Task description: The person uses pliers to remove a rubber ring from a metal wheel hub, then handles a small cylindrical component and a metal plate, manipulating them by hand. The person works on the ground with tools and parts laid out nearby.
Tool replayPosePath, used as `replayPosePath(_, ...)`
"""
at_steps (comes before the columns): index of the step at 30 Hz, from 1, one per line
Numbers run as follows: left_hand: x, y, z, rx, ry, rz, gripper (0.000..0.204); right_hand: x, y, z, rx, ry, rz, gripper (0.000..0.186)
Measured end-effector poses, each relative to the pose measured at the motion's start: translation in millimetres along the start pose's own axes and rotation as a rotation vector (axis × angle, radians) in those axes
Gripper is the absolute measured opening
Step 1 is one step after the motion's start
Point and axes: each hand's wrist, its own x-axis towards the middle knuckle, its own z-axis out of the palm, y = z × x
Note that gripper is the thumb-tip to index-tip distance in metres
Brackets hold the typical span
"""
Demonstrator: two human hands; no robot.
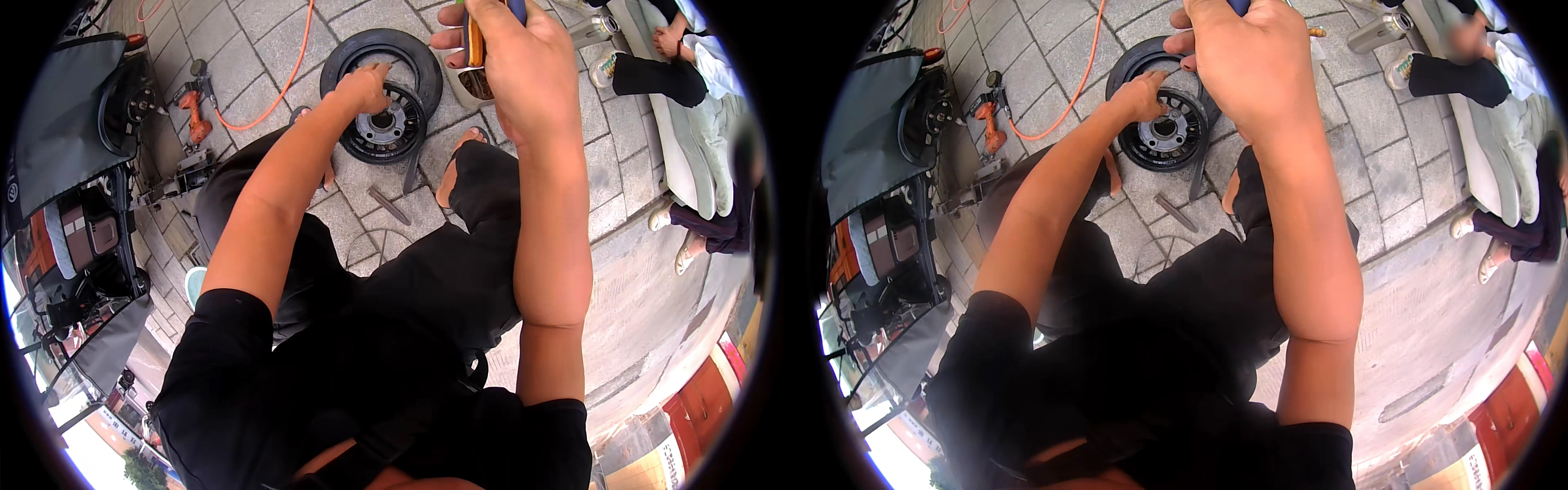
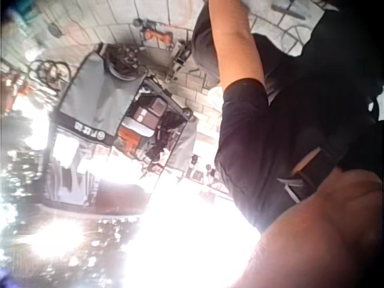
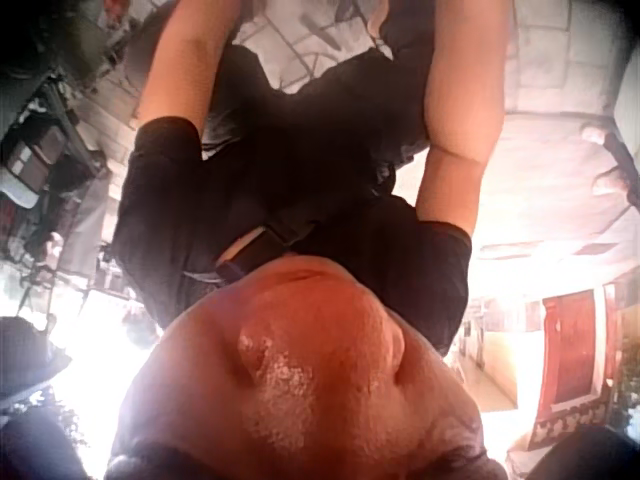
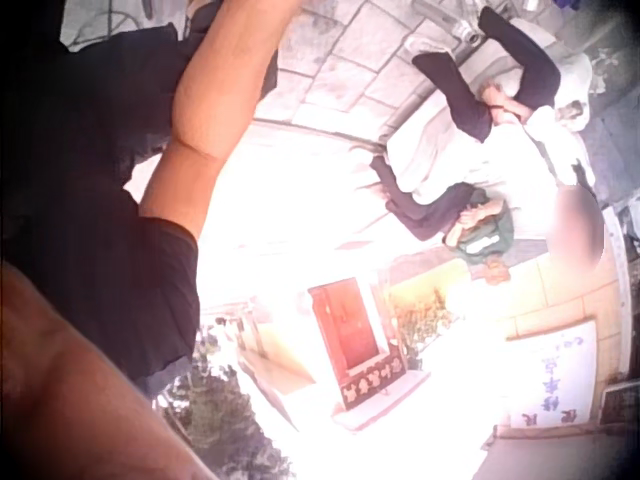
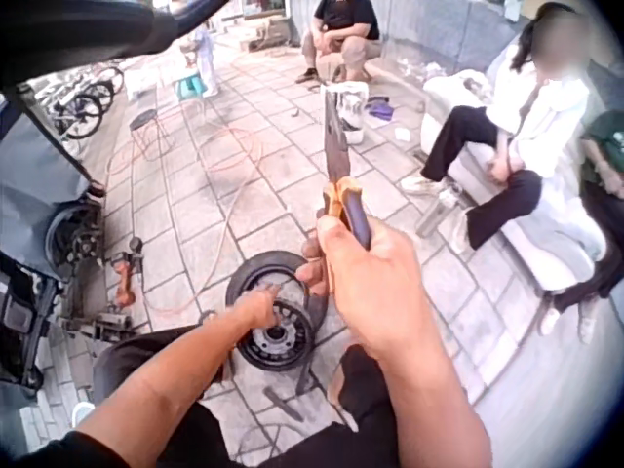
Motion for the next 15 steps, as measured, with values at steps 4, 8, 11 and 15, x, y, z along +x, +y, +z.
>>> replayPosePath(4,24,11,22,0.151,-0.051,0.108,0.084,1,7,-23,0.06,0.037,0.028,0.027)
replayPosePath(8,45,30,23,0.254,-0.248,0.261,0.078,1,7,-31,0.056,0.087,0.069,0.029)
replayPosePath(11,38,46,21,0.317,-0.293,0.259,0.07,0,-7,-36,0.016,0.071,0.126,0.029)
replayPosePath(15,11,41,8,0.216,-0.353,0.182,0.066,7,-12,-34,-0.132,0.142,0.08,0.027)
